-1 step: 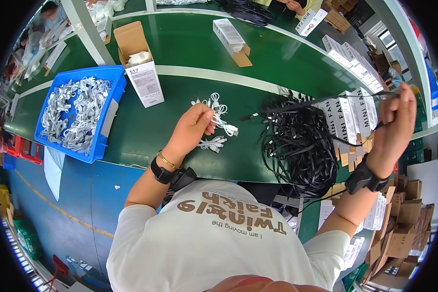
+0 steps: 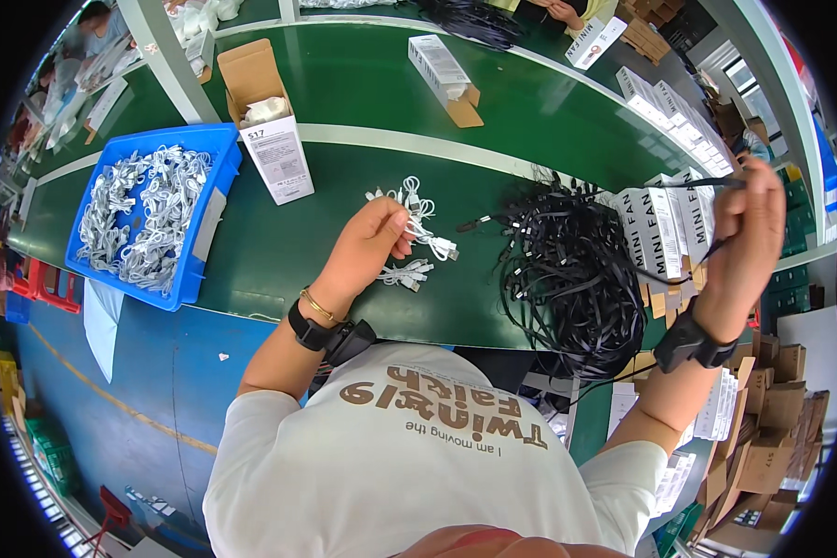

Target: Packaging small white electronic components into individual boxes at an assembly line.

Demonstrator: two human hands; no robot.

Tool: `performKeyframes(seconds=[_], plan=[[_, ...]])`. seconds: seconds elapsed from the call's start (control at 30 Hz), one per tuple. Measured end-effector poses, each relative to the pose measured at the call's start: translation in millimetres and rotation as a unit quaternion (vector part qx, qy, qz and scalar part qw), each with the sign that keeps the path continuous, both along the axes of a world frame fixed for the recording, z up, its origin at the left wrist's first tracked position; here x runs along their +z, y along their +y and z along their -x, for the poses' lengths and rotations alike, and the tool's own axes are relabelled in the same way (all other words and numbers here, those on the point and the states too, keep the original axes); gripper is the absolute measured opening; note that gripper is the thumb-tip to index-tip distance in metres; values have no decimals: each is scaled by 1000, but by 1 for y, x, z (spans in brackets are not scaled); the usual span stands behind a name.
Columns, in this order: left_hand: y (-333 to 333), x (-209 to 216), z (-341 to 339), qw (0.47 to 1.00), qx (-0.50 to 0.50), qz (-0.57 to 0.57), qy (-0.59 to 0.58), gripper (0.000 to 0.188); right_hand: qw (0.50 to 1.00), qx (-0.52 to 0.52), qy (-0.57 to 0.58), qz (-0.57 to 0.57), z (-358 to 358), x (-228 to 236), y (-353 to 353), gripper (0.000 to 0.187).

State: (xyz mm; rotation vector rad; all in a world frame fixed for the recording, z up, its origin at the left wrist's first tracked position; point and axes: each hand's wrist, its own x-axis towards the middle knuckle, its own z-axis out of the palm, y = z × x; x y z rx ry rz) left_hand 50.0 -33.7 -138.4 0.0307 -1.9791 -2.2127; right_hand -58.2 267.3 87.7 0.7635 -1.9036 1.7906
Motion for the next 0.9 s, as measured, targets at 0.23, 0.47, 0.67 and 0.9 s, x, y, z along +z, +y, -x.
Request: performKeyframes(seconds=[0.23,0.47,0.67,0.9], plan=[[12,9,3,987,-75,-131,-63,20,935,163,-148,-279,-15,-91,-44,19],[29,18,8,985,-90,-141,-48,22,840,381,-190,-337,-38,-171,-89,20],[45,15,10,995,-37,-97,-4,20,808,417,-376,-178,-42,-200,-87,12],[55,6,1,984,-73,-157,-36,24,928,196,-201,-245,-45,-196,-90,5]])
